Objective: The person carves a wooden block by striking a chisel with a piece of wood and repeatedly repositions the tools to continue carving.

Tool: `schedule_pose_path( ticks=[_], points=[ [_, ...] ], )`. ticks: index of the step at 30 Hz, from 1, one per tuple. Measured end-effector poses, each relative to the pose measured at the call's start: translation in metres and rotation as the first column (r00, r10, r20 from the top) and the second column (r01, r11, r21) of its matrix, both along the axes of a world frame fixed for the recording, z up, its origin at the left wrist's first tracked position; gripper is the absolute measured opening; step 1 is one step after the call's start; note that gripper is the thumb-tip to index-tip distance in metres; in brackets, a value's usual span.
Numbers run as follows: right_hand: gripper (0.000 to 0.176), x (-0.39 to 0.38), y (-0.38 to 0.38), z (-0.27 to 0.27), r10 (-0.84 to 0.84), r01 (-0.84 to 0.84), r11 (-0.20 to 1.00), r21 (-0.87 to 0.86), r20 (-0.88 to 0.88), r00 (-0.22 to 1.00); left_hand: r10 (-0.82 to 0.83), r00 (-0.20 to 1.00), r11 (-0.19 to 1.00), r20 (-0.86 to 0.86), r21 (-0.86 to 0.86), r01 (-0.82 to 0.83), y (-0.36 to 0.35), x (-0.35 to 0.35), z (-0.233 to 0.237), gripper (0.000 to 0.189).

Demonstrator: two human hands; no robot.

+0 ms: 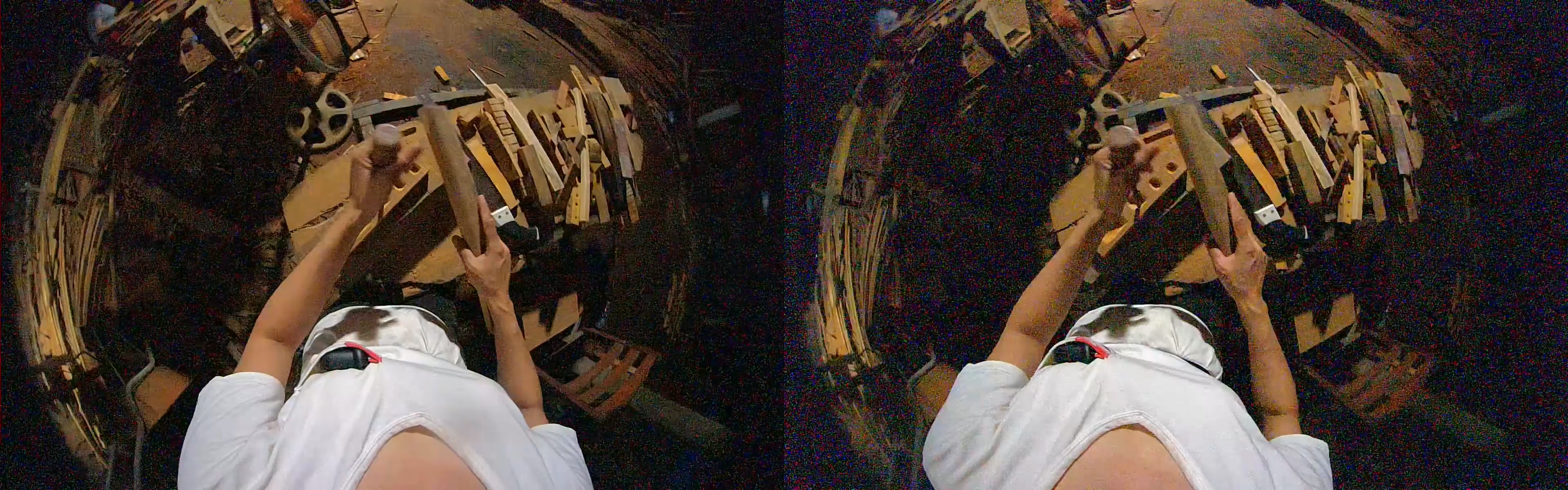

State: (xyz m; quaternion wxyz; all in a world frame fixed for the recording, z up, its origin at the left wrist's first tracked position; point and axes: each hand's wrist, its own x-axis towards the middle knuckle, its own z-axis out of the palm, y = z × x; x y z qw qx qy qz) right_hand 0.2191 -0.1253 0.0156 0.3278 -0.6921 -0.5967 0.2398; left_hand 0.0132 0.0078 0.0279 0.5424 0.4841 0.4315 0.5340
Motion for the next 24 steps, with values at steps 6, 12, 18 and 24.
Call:
schedule_pose_path(
  ticks=[6, 12, 18, 24],
  points=[
    [0.083, -0.023, 0.008, 0.1, 0.065, -0.059, 0.925, 0.374, -0.002, 0.998, -0.15, 0.988, 0.988, -0.028, 0.027, 0.151, 0.002, 0.02, -0.018, 0.02],
    [0.079, -0.018, 0.005, 0.089, 0.298, -0.319, 0.929, 0.189, 0.13, 0.945, -0.039, 0.876, 0.941, -0.48, 0.277, 0.194, -0.027, 0.037, -0.021, 0.025],
    [0.076, -0.015, -0.032, 0.086, -0.166, 0.149, 0.929, 0.339, 0.021, 0.986, -0.066, 0.924, 0.93, -0.377, 0.311, 0.194, -0.035, 0.041, -0.009, 0.032],
    [0.081, -0.013, -0.031, 0.065, 0.164, -0.171, 0.977, 0.131, 0.068, 0.984, -0.003, 0.901, 0.902, -0.434, 0.387, 0.19, -0.039, 0.045, -0.014, 0.023]
  ],
)
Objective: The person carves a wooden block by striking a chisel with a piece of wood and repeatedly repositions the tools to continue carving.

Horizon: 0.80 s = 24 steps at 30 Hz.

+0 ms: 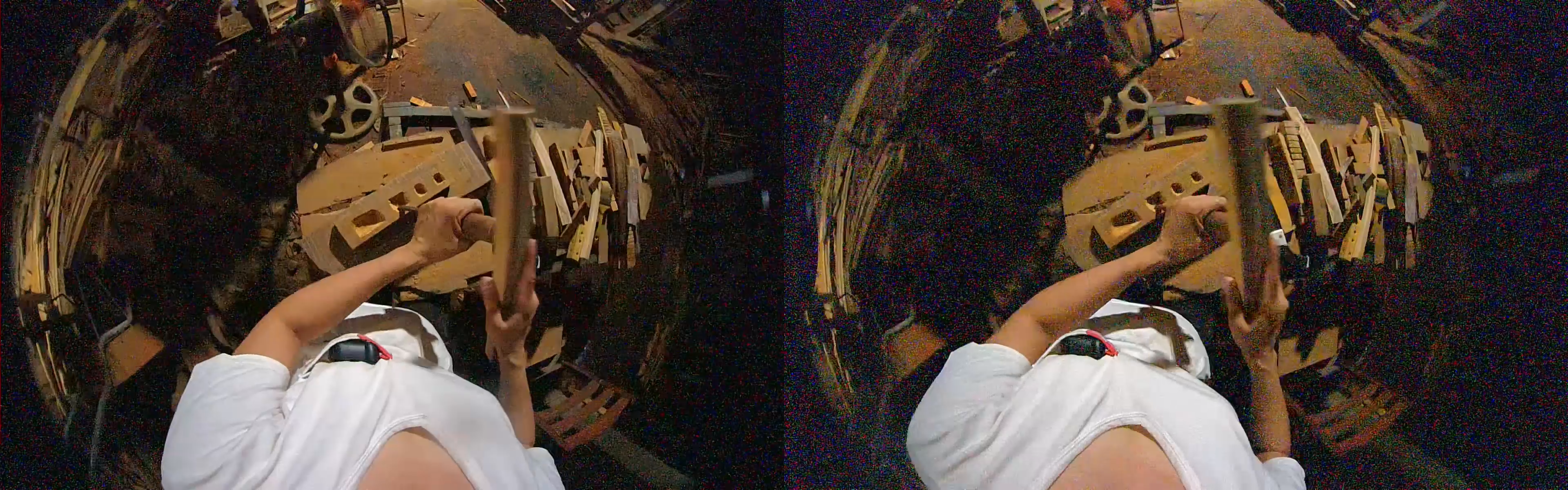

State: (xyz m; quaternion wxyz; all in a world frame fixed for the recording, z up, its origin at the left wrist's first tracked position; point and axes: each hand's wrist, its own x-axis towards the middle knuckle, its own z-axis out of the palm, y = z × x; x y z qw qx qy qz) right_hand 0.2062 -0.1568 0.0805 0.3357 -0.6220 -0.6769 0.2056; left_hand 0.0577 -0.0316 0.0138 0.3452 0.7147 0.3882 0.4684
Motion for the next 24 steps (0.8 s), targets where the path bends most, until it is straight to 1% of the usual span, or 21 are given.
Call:
schedule_pose_path(
  ticks=[2, 3, 4, 5, 6, 8, 9, 10, 11, 12, 13, 14, 15, 16, 17, 18, 19, 20, 22, 23, 24],
  points=[
    [0.079, -0.007, -0.007, 0.013, -0.208, 0.137, 0.937, 0.321, 0.201, 0.957, -0.048, 0.999, 0.998, 0.02, -0.043, 0.049, -0.003, 0.001, -0.001, 0.024],
    [0.076, -0.004, -0.017, 0.0, -0.232, 0.229, 0.949, 0.219, -0.012, 0.973, -0.024, 1.0, 1.0, -0.018, -0.019, 0.024, -0.004, 0.001, 0.0, 0.024],
    [0.076, -0.002, -0.016, -0.008, -0.24, 0.237, 0.946, 0.222, -0.016, 0.971, -0.001, 0.998, 1.0, -0.056, 0.008, 0.001, -0.004, 0.001, 0.002, 0.025],
    [0.076, 0.001, -0.014, -0.014, -0.147, 0.151, 0.987, 0.05, -0.076, 0.986, -0.008, 0.998, 1.0, -0.056, 0.013, 0.009, -0.005, 0.001, 0.003, 0.025],
    [0.077, 0.005, -0.013, -0.02, -0.061, 0.044, 0.993, -0.113, -0.15, 0.987, -0.023, 0.998, 1.0, -0.058, 0.016, 0.024, -0.008, 0.0, 0.005, 0.025],
    [0.077, 0.011, -0.012, -0.027, -0.051, 0.044, 0.997, -0.065, -0.108, 0.993, -0.024, 0.998, 0.999, -0.054, 0.025, 0.025, -0.004, 0.002, 0.003, 0.026],
    [0.076, 0.009, -0.015, -0.026, -0.072, 0.065, 0.988, 0.143, 0.041, 0.997, -0.019, 0.996, 0.998, -0.082, 0.066, 0.024, -0.005, 0.005, -0.003, 0.025],
    [0.076, 0.006, -0.02, -0.024, -0.124, 0.056, 0.938, 0.343, 0.18, 0.976, -0.018, 0.994, 0.994, -0.111, 0.103, 0.03, -0.007, 0.007, -0.008, 0.025],
    [0.074, -0.004, -0.024, -0.013, -0.236, 0.195, 0.937, 0.29, 0.112, 0.965, -0.013, 0.995, 0.995, -0.1, 0.095, 0.022, -0.009, 0.008, -0.006, 0.023],
    [0.074, -0.003, -0.024, -0.014, -0.241, 0.202, 0.937, 0.285, 0.11, 0.964, -0.02, 0.994, 0.995, -0.104, 0.091, 0.029, -0.011, 0.007, -0.007, 0.023],
    [0.073, -0.002, -0.019, -0.018, -0.161, 0.159, 0.983, 0.086, 0.017, 0.987, -0.014, 0.996, 0.996, -0.091, 0.087, 0.022, -0.011, 0.007, -0.007, 0.023],
    [0.072, 0.002, -0.017, -0.023, -0.096, 0.087, 0.991, -0.102, -0.09, 0.991, -0.007, 0.997, 0.996, -0.076, 0.088, 0.014, -0.01, 0.009, -0.007, 0.024],
    [0.07, 0.007, -0.016, -0.028, -0.055, 0.055, 0.998, -0.009, -0.114, 0.992, -0.007, 0.997, 0.995, -0.073, 0.096, 0.015, -0.005, 0.01, -0.006, 0.024],
    [0.07, 0.009, -0.015, -0.027, -0.052, 0.051, 0.999, -0.011, -0.115, 0.992, -0.009, 1.0, 0.997, -0.03, 0.07, 0.011, -0.002, 0.009, -0.007, 0.025],
    [0.075, 0.009, -0.016, -0.026, -0.093, 0.092, 0.994, 0.063, 0.023, 0.995, -0.012, 1.0, 0.999, 0.012, 0.038, 0.012, 0.0, 0.007, -0.009, 0.027],
    [0.08, 0.009, -0.016, -0.026, -0.145, 0.123, 0.982, 0.141, 0.156, 0.977, -0.017, 0.993, 1.0, 0.118, 0.005, 0.016, 0.004, 0.0, -0.001, 0.029],
    [0.078, 0.011, -0.009, -0.027, -0.168, 0.081, 0.941, 0.328, 0.246, 0.955, -0.005, 0.989, 1.0, 0.15, -0.028, 0.01, 0.013, -0.007, -0.012, 0.027],
    [0.078, 0.012, -0.007, -0.028, -0.178, 0.093, 0.941, 0.326, 0.241, 0.954, 0.001, 0.983, 0.998, 0.181, -0.057, 0.009, 0.022, -0.013, -0.022, 0.025],
    [0.077, 0.013, -0.006, -0.028, -0.199, 0.196, 0.975, 0.107, 0.015, 0.98, 0.112, 0.88, 0.973, 0.461, -0.232, -0.003, 0.031, -0.026, -0.011, 0.025],
    [0.078, 0.011, 0.008, -0.026, -0.137, 0.088, 0.922, 0.376, 0.104, 0.985, 0.169, 0.884, 0.963, 0.435, -0.266, -0.053, 0.035, -0.04, 0.004, 0.024],
    [0.078, 0.012, 0.006, -0.027, -0.145, 0.099, 0.924, 0.37, 0.099, 0.984, 0.232, 0.885, 0.947, 0.405, -0.3, -0.111, 0.038, -0.054, 0.017, 0.024]
  ],
)
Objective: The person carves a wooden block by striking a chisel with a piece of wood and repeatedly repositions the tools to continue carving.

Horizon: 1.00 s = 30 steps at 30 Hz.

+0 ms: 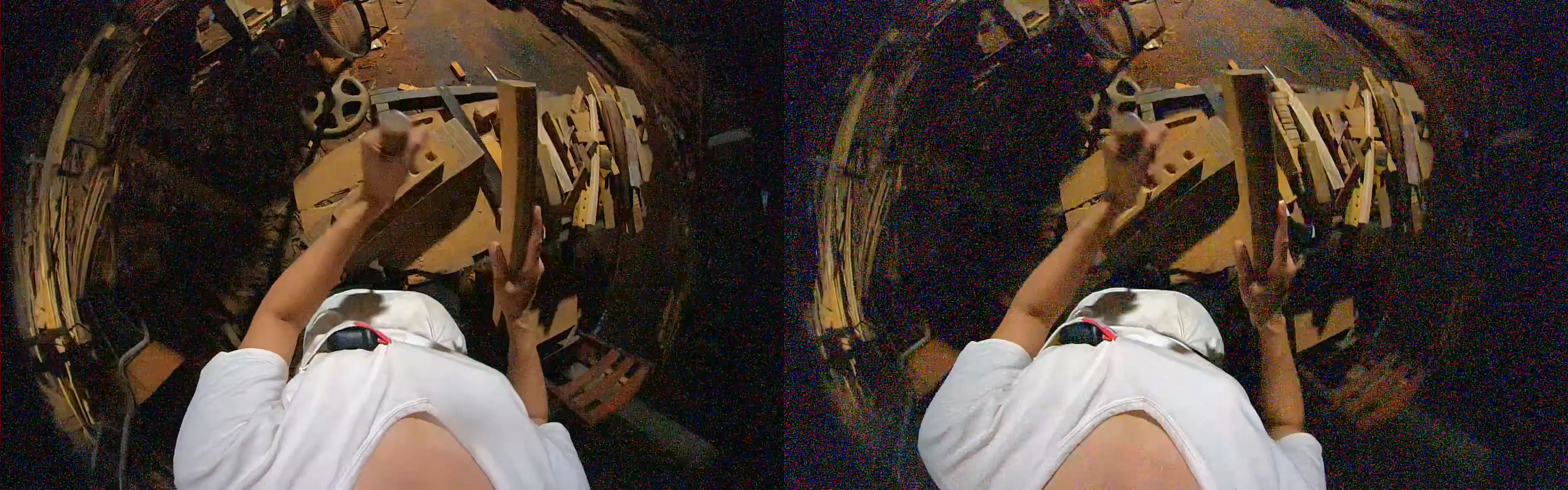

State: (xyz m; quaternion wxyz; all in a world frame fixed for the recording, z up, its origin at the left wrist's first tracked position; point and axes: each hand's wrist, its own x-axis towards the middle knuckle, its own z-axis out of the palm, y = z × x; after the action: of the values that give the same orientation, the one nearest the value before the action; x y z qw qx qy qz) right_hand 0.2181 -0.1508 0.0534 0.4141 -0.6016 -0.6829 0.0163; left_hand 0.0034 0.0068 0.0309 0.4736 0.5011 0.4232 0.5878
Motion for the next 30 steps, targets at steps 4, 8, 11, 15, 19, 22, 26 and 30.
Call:
schedule_pose_path(
  ticks=[4, 8, 11, 15, 19, 22, 26, 30],
  points=[
    [0.077, -0.002, -0.011, -0.004, -0.06, 0.018, 0.969, -0.247, -0.164, 0.985, 0.124, 0.992, 0.992, 0.04, -0.041, -0.122, 0.017, -0.015, 0.01, 0.025],
    [0.075, -0.009, -0.006, -0.002, -0.018, -0.057, 0.967, -0.248, -0.292, 0.956, 0.028, 0.999, 0.999, 0.046, -0.023, -0.027, 0.019, -0.017, 0.006, 0.031],
    [0.074, -0.008, -0.004, -0.007, 0.034, -0.064, 0.989, -0.134, -0.219, 0.975, 0.051, 0.999, 0.999, -0.018, 0.003, -0.051, 0.012, 0.0, 0.008, 0.033],
    [0.074, -0.01, -0.009, -0.003, 0.002, -0.049, 0.982, -0.181, -0.248, 0.969, 0.02, 0.999, 1.0, 0.041, 0.008, -0.021, 0.013, 0.005, 0.0, 0.019],
    [0.075, -0.008, -0.013, -0.001, 0.018, -0.049, 0.981, -0.186, -0.16, 0.987, 0.032, 0.999, 0.997, -0.008, 0.071, -0.031, 0.017, -0.001, -0.012, 0.018],
    [0.075, -0.011, -0.01, -0.001, 0.009, -0.069, 0.966, -0.248, -0.236, 0.972, -0.014, 1.0, 0.997, 0.025, 0.078, 0.012, 0.018, -0.002, -0.02, 0.018],
    [0.074, -0.008, 0.002, -0.015, 0.102, -0.103, 0.995, -0.003, -0.105, 0.989, -0.075, 0.996, 0.997, -0.055, 0.006, 0.075, 0.007, 0.0, -0.002, 0.035],
    [0.074, -0.016, 0.002, -0.003, 0.04, -0.065, 0.978, -0.2, -0.125, 0.991, -0.308, 0.939, 0.947, 0.155, 0.141, 0.288, 0.018, -0.002, -0.021, 0.032]
  ],
)
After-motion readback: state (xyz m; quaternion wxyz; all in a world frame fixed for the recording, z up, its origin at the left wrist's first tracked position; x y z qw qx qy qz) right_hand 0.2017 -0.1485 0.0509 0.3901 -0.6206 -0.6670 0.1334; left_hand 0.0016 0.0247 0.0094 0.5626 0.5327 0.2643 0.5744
